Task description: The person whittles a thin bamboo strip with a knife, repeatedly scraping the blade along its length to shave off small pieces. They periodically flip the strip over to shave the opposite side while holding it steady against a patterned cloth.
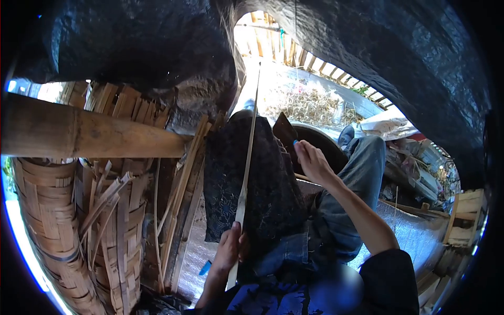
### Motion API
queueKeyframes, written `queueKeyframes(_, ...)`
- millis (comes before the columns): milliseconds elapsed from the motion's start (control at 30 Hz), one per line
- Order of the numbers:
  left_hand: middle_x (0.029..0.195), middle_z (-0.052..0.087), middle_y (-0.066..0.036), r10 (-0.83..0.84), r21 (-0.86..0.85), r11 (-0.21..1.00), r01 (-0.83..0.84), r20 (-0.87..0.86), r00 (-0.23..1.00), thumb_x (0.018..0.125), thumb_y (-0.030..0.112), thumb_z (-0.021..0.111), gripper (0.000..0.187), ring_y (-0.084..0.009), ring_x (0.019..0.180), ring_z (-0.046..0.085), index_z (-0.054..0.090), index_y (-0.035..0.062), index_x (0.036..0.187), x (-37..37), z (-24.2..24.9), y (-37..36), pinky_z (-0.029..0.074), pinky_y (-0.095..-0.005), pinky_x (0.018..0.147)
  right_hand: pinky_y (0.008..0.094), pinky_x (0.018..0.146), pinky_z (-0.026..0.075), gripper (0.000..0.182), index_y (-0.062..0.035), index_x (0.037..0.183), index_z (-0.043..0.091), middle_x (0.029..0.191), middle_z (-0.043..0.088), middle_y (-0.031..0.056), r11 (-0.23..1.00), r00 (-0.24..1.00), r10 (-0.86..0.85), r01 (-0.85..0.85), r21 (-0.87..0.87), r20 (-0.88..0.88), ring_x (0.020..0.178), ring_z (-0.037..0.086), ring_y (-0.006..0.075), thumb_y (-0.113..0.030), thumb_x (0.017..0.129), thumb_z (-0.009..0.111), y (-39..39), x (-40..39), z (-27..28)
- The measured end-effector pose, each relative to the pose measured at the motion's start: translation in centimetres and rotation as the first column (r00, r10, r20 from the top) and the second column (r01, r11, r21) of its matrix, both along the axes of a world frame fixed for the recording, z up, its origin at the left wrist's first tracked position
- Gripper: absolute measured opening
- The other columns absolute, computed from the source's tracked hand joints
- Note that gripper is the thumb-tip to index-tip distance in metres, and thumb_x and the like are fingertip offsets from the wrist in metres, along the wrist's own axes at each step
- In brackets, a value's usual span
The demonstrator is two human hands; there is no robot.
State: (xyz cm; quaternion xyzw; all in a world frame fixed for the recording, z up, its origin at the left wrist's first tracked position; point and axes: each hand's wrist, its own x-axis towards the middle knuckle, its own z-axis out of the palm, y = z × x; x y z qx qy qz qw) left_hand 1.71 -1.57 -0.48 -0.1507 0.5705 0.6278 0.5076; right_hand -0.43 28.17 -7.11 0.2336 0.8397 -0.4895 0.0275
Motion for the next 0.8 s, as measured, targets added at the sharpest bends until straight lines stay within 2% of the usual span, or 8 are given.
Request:
queueKeyframes(33, 0.043, 0.035, -0.001, -0.056, -0.037, 0.998, 0.054, -0.052, 0.997, 0.098, 0.05, 0.026, 0.053, -0.0107, 0.034, 0.034, 0.039, 0.0106, 0.065, -0.1, -0.1, 0.1, 0.028, -0.0235, 0.034, 0.0434, 0.052, 0.042, 0.042, 0.0014, 0.083, 0.051, 0.057, 0.052, 0.0181, 0.988, 0.988, 0.154, -0.154, 0.007, -0.021, 0.054, 0.056, 0.037, -0.036, 0.098, 0.038, -0.5, -0.1, 1.8)
queueKeyframes(67, 0.043, 0.035, -0.001, -0.049, -0.04, 0.998, 0.047, -0.041, 0.998, 0.098, 0.05, 0.026, 0.053, -0.0107, 0.034, 0.034, 0.039, 0.0106, 0.065, -0.2, 0.0, 0.4, 0.028, -0.0235, 0.034, 0.0434, 0.052, 0.042, 0.042, 0.0014, 0.083, 0.051, 0.057, 0.052, 0.0181, 0.987, 0.987, 0.161, -0.161, 0.002, -0.011, 0.054, 0.056, 0.037, -0.036, 0.098, 0.038, -1.3, 0.0, 2.7)
queueKeyframes(133, 0.043, 0.037, -0.002, -0.113, -0.057, 0.992, 0.108, -0.102, 0.988, 0.098, 0.05, 0.026, 0.054, -0.0111, 0.034, 0.035, 0.04, 0.0087, 0.066, -0.5, 0.4, 0.8, 0.029, -0.024, 0.034, 0.0421, 0.049, 0.042, 0.041, -0.0002, 0.078, 0.049, 0.051, 0.049, 0.0163, 0.923, 0.896, 0.384, -0.38, 0.062, -0.221, 0.048, 0.055, 0.0345, -0.036, 0.097, 0.043, -3.1, 0.6, 3.5)
queueKeyframes(167, 0.043, 0.037, -0.002, -0.114, -0.061, 0.992, 0.108, -0.095, 0.989, 0.098, 0.05, 0.026, 0.054, -0.0111, 0.034, 0.035, 0.04, 0.0087, 0.066, -0.5, 0.4, 0.8, 0.029, -0.024, 0.034, 0.0421, 0.049, 0.042, 0.041, -0.0002, 0.078, 0.049, 0.051, 0.049, 0.0163, 0.923, 0.898, 0.383, -0.38, 0.056, -0.217, 0.048, 0.055, 0.0345, -0.036, 0.097, 0.043, -3.7, 0.8, 3.1)
queueKeyframes(233, 0.044, 0.037, -0.002, -0.114, -0.093, 0.99, 0.107, -0.07, 0.991, 0.098, 0.05, 0.025, 0.055, -0.0115, 0.034, 0.035, 0.04, 0.0081, 0.065, -0.5, 0.4, 0.8, 0.03, -0.0244, 0.034, 0.0401, 0.043, 0.042, 0.038, -0.0019, 0.075, 0.049, 0.047, 0.048, 0.0149, 0.867, 0.851, 0.495, -0.47, 0.167, -0.177, 0.041, 0.054, 0.031, -0.035, 0.095, 0.048, -4.5, 1.1, 2.1)
queueKeyframes(333, 0.045, 0.037, -0.002, -0.133, -0.092, 0.988, 0.124, -0.092, 0.987, 0.098, 0.05, 0.025, 0.057, -0.011, 0.035, 0.036, 0.04, 0.0084, 0.062, -0.5, 0.5, 0.7, 0.029, -0.0243, 0.034, 0.0395, 0.038, 0.042, 0.039, -0.0023, 0.072, 0.05, 0.043, 0.048, 0.0136, 0.835, 0.845, 0.526, -0.494, 0.242, -0.09, 0.037, 0.053, 0.0298, -0.035, 0.094, 0.051, -5.0, 1.2, 2.3)
queueKeyframes(433, 0.045, 0.037, -0.001, -0.137, -0.109, 0.986, 0.127, -0.09, 0.987, 0.098, 0.05, 0.025, 0.058, -0.0107, 0.035, 0.036, 0.038, 0.0091, 0.059, -0.5, 0.5, 0.7, 0.029, -0.0242, 0.034, 0.0388, 0.037, 0.042, 0.042, -0.0023, 0.069, 0.051, 0.043, 0.049, 0.0139, 0.845, 0.861, 0.503, -0.471, 0.252, -0.077, 0.038, 0.054, 0.0309, -0.036, 0.093, 0.052, -5.6, 1.0, 2.6)
queueKeyframes(800, 0.044, 0.034, 0.0, -0.075, -0.037, 0.997, 0.074, -0.019, 0.997, 0.099, 0.048, 0.023, 0.058, -0.0102, 0.034, 0.033, 0.034, 0.0112, 0.055, -0.6, 0.1, 0.7, 0.027, -0.0244, 0.033, 0.0403, 0.038, 0.044, 0.042, -0.0015, 0.07, 0.052, 0.046, 0.052, 0.0147, 0.833, 0.872, 0.489, -0.469, 0.295, 0.004, 0.042, 0.057, 0.0317, -0.038, 0.092, 0.053, -6.4, 0.5, 1.9)
